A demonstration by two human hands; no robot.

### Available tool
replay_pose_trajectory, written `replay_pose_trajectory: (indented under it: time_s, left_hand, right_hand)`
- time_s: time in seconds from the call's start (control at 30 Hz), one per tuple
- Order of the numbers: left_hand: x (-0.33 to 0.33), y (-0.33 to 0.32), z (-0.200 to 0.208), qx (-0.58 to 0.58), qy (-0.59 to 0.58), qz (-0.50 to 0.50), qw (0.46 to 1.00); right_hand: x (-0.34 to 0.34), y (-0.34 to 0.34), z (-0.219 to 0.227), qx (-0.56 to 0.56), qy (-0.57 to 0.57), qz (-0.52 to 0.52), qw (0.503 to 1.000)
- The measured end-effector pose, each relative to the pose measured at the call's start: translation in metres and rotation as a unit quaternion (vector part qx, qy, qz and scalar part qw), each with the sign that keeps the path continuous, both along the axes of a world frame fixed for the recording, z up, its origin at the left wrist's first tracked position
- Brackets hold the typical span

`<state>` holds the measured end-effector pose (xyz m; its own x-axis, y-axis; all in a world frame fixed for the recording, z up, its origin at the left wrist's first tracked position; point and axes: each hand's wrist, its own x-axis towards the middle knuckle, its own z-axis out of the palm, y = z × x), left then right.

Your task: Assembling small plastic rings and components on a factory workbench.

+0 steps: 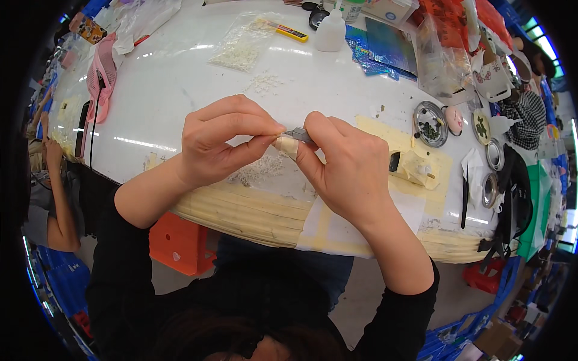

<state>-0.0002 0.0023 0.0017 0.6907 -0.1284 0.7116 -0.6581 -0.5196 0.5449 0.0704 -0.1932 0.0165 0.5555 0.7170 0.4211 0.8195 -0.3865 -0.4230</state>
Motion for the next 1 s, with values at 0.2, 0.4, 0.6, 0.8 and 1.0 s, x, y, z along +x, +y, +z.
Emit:
replay_pose_trajectory:
  time_s: [0.2, 0.4, 0.6, 0.8, 1.0]
  left_hand:
    - [-0.0001, 0.0003, -0.0004, 0.001, 0.002, -0.001, 1.000]
    - [0.0001, 0.0000, -0.0014, 0.002, -0.002, 0.001, 1.000]
    - [0.0003, 0.0008, -0.0018, 0.014, -0.017, 0.002, 1.000]
    - [0.0005, 0.0021, -0.0014, 0.037, -0.042, 0.003, 0.998]
    - [0.0008, 0.0029, -0.0004, 0.043, -0.053, 0.001, 0.998]
  right_hand:
    - [0.0000, 0.0000, 0.0003, 0.000, 0.003, 0.004, 1.000]
    - [0.0007, -0.0007, 0.0010, -0.003, 0.002, 0.009, 1.000]
    - [0.0010, -0.0020, 0.0035, 0.006, 0.011, 0.022, 1.000]
    - [0.0000, -0.0029, 0.0058, 0.004, 0.009, 0.028, 1.000]
    - [-0.0005, -0.0027, 0.0051, 0.009, 0.003, 0.029, 1.000]
